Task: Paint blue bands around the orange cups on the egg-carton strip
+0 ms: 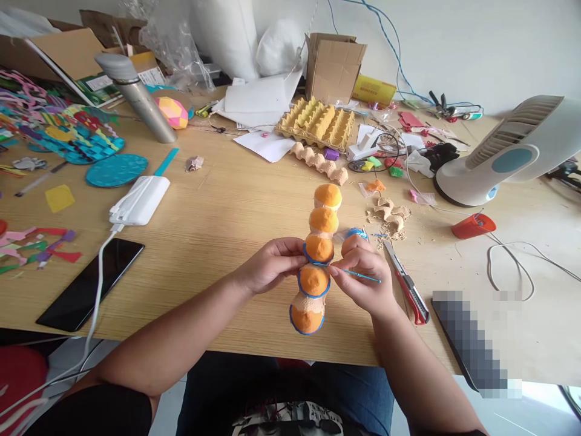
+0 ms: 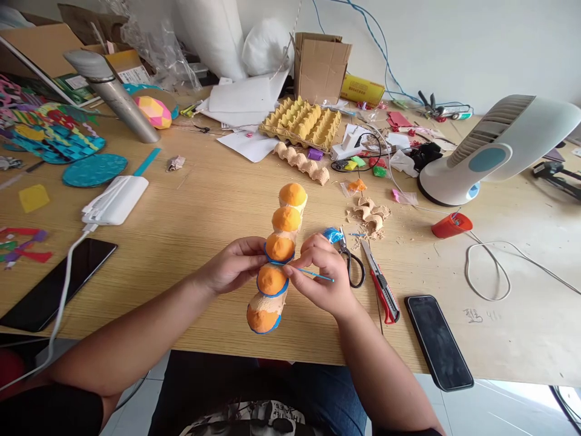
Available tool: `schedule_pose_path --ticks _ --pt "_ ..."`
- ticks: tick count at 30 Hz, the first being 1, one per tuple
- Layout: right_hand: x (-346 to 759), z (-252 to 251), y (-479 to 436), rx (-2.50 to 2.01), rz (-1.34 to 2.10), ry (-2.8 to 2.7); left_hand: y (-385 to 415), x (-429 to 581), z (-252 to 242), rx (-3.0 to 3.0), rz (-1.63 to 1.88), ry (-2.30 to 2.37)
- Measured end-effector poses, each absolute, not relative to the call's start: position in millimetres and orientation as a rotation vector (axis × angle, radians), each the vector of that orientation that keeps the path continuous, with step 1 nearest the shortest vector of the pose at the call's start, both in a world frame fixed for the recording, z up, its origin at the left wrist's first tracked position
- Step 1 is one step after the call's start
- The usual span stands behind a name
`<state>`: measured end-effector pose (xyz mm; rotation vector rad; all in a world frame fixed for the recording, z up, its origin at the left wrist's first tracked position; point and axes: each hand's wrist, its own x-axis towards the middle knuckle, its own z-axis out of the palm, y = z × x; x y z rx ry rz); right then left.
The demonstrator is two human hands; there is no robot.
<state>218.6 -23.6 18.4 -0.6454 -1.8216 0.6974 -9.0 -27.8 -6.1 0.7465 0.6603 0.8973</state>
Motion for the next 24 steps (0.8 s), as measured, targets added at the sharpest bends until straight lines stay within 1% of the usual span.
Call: schedule_pose_path --ticks 9,17,24 --pt "218.4 18.1 -25.3 -0.708 0.546 -1.854 -28.0 -6.1 -8.1 0.756 0.939 0.669" --pt "218.3 16.9 -26.1 -0.732 0.496 -1.874 -29.2 -3.3 -7.1 0.787 0.963 0.665" --pt "220.6 18.0 -22.6 -0.712 0.589 -1.876 -25.1 -6.1 -12.9 0.890 0.998 0.741"
